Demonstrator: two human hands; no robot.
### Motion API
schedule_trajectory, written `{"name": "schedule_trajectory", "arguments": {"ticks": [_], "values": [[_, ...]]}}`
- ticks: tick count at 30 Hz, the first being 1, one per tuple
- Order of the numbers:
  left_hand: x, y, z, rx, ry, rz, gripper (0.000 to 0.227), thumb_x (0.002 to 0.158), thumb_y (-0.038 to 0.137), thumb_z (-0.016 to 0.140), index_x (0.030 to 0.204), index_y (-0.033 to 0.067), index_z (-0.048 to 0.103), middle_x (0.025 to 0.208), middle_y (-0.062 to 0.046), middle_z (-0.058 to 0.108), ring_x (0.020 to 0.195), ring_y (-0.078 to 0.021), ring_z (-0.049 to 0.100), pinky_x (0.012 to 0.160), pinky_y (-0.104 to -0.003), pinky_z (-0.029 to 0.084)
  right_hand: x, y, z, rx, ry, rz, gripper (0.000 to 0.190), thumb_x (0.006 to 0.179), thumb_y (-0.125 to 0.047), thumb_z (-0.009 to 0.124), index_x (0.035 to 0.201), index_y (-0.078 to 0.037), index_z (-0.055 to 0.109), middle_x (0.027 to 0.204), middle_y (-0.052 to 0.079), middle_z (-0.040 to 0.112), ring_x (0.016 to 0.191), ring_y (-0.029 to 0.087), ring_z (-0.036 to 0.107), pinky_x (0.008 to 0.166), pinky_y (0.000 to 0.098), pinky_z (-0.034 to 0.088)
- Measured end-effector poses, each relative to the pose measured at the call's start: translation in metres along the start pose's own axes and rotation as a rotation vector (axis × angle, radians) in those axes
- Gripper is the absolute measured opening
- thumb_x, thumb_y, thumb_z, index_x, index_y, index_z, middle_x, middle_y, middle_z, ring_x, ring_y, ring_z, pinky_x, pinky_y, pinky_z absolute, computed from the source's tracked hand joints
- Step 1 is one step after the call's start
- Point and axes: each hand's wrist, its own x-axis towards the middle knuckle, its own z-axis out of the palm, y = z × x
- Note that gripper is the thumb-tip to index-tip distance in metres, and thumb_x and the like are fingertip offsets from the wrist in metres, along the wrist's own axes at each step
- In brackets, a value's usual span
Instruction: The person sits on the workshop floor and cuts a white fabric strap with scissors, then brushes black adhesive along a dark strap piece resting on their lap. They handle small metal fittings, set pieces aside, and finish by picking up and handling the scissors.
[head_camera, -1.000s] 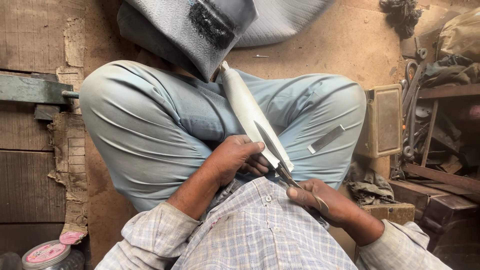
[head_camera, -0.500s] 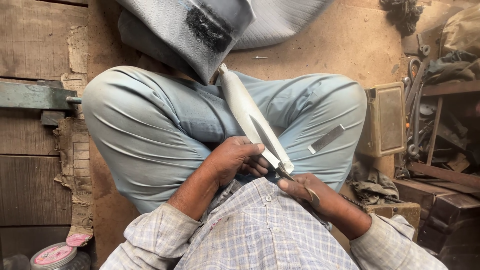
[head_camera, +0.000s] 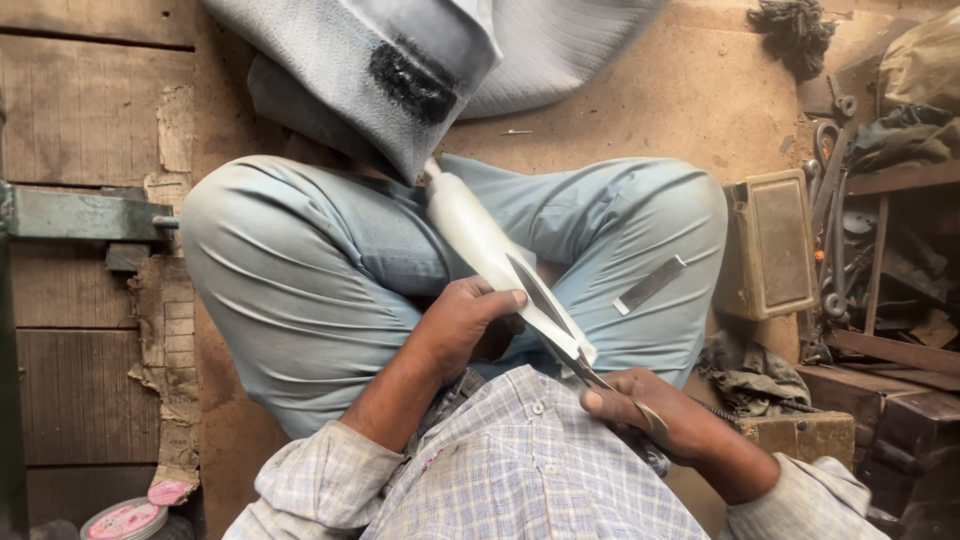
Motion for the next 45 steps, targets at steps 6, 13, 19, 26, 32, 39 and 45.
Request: {"name": "schedule_trajectory", "arguments": {"ticks": [6, 13, 19, 26, 32, 39, 45], "values": [[-0.022, 0.009, 0.016, 0.146, 0.055, 0.082, 0.022, 0.091, 0.018, 0.073, 0.093, -0.0043, 0.075, 0.076, -0.006, 0.07, 0.064, -0.0115, 0.057, 0.058, -0.027, 0.045, -0.022, -0.02, -0.002, -0.08, -0.093, -0.086, 0.059, 0.079, -0.061, 0.072, 0.064, -0.005, 0.061, 0.05, 0.0, 0.051, 0.044, 0.012, 0.05, 0.041, 0.029, 0.039], [-0.111, 0.048, 0.033, 0.321, 0.181, 0.428, 0.019, 0.092, 0.015, 0.071, 0.089, -0.0031, 0.075, 0.077, -0.004, 0.073, 0.069, -0.0096, 0.063, 0.063, -0.026, 0.051, -0.017, -0.043, 0.008, -0.054, -0.325, -0.249, 0.057, 0.078, -0.058, 0.084, 0.089, -0.007, 0.062, 0.066, -0.001, 0.053, 0.061, 0.011, 0.049, 0.053, 0.0289, 0.04], [-0.171, 0.097, 0.0, 0.623, 0.511, 0.662, 0.019, 0.088, 0.017, 0.07, 0.09, -0.0013, 0.077, 0.078, -0.006, 0.078, 0.071, -0.0127, 0.07, 0.068, -0.03, 0.057, 0.057, -0.103, 0.062, -0.268, -0.606, -0.546, 0.06, 0.086, -0.062, 0.078, 0.072, -0.007, 0.059, 0.069, -0.003, 0.049, 0.066, 0.009, 0.045, 0.059, 0.0275, 0.037], [-0.153, 0.071, -0.095, 0.25, 0.73, 0.596, 0.026, 0.087, 0.013, 0.066, 0.101, -0.0068, 0.075, 0.092, -0.012, 0.078, 0.086, -0.0183, 0.069, 0.079, -0.032, 0.053, 0.118, -0.105, 0.129, -0.076, -0.635, -0.309, 0.051, 0.097, -0.053, 0.071, 0.074, -0.01, 0.058, 0.063, -0.002, 0.055, 0.056, 0.008, 0.051, 0.051, 0.0239, 0.039], [-0.158, 0.048, -0.096, 0.17, 0.738, 0.571, 0.03, 0.09, 0.016, 0.067, 0.108, -0.0074, 0.074, 0.098, -0.01, 0.075, 0.09, -0.0159, 0.066, 0.081, -0.031, 0.052, 0.109, -0.1, 0.131, -0.121, -0.643, -0.26, 0.049, 0.099, -0.051, 0.067, 0.076, -0.008, 0.06, 0.064, -0.001, 0.059, 0.056, 0.008, 0.057, 0.051, 0.0233, 0.043], [-0.167, 0.065, -0.085, 0.144, 0.566, 0.564, 0.03, 0.096, 0.019, 0.063, 0.109, -0.0066, 0.073, 0.096, -0.007, 0.074, 0.089, -0.0129, 0.066, 0.082, -0.028, 0.053, 0.094, -0.117, 0.136, -0.053, -0.631, -0.246, 0.05, 0.095, -0.052, 0.07, 0.081, -0.005, 0.06, 0.065, 0.004, 0.061, 0.052, 0.011, 0.057, 0.049, 0.0253, 0.045], [-0.169, 0.063, -0.09, 0.261, 0.495, 0.449, 0.028, 0.096, 0.022, 0.063, 0.107, -0.0024, 0.071, 0.088, -0.003, 0.072, 0.082, -0.0078, 0.064, 0.077, -0.025, 0.054, 0.086, -0.12, 0.118, -0.163, -0.584, -0.183, 0.053, 0.086, -0.054, 0.075, 0.082, -0.003, 0.061, 0.067, 0.007, 0.066, 0.058, 0.012, 0.062, 0.055, 0.026, 0.051]]}}
